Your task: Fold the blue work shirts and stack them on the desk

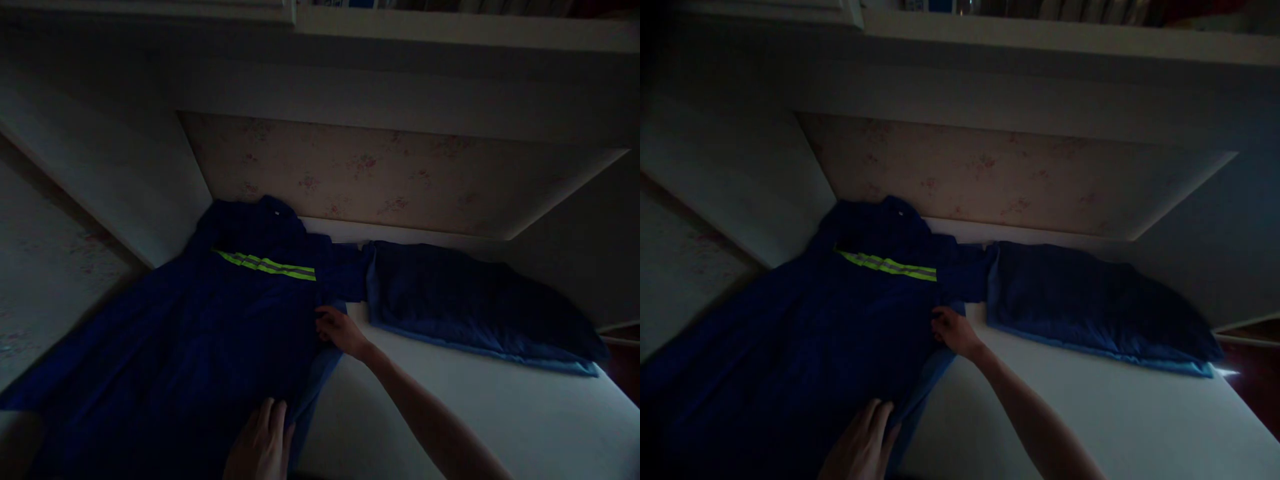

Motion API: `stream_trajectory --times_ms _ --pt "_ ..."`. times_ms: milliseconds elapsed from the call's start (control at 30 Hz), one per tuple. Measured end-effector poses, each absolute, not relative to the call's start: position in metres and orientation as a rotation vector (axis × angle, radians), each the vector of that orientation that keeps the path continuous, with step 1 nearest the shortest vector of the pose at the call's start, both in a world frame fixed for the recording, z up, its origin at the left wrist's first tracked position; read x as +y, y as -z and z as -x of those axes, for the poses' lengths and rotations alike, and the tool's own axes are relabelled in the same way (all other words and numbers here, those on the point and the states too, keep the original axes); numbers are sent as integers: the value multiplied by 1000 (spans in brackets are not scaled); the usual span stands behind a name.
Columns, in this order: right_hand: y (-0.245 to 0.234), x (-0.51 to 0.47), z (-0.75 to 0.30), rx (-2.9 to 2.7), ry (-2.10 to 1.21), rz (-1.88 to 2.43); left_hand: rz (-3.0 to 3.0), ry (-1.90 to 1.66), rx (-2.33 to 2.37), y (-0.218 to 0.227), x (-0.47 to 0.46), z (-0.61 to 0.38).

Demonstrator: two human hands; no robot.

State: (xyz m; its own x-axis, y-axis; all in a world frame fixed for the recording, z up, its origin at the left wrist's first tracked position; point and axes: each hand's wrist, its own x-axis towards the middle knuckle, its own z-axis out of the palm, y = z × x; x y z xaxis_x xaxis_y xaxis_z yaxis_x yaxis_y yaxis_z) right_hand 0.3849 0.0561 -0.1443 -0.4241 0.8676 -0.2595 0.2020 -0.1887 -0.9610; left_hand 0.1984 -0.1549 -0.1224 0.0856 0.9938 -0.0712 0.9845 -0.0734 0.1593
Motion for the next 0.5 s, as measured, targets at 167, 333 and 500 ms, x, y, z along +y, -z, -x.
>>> stream_trajectory --times_ms 167,333,500 --pt "141 53 -391 -1436 -1604 1272 -1748 -334 1779 96 -144 -178" --pt "122 51 -388 -1289 -1633 1213 -1346 -584 1724 68 -137 -153" --pt "106 74 -365 -1077 -1783 1178 -1183 -586 1687 41 -137 -160"
